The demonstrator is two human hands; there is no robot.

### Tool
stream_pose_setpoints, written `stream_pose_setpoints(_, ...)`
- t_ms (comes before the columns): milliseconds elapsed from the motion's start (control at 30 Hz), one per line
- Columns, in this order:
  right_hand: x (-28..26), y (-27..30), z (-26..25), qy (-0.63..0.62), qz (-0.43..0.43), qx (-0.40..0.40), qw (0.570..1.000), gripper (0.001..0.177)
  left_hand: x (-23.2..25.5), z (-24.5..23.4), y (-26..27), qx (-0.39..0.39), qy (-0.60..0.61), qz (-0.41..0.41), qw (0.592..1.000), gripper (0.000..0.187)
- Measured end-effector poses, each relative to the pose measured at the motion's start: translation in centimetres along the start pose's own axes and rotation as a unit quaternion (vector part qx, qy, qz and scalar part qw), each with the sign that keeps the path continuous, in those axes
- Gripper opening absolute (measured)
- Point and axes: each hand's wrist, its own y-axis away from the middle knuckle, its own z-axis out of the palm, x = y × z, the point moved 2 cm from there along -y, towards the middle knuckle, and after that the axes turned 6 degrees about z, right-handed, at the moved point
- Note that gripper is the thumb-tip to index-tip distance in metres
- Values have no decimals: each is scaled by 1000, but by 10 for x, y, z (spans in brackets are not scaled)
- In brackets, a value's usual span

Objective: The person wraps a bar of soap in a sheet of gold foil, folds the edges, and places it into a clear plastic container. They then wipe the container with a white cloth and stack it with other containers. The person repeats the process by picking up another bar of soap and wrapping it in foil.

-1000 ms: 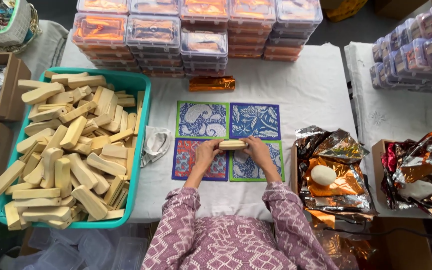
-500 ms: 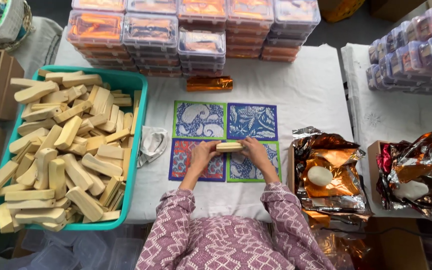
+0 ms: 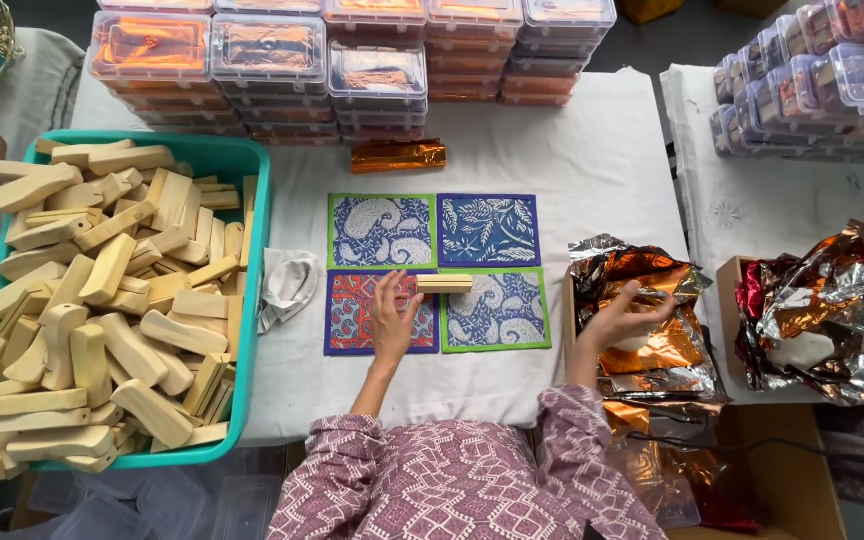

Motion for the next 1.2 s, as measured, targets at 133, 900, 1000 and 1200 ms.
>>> stream_pose_setpoints(133,28,-32,1,123,-166,-10,978,90,20,4,18,-13,69,-25,997,53)
stream_pose_setpoints(900,120,-115,-73,299,-128,-61,944,52,18,12,28,-64,123,-66,988,26)
stream_pose_setpoints(1000,90,-98,-85,279,-87,-74,953,61,15,11,29,-67,135,-74,986,27)
stream_pose_setpoints(1200,109,-110,-76,308,-126,-22,943,25,11,14,29,-63,146,-85,984,24)
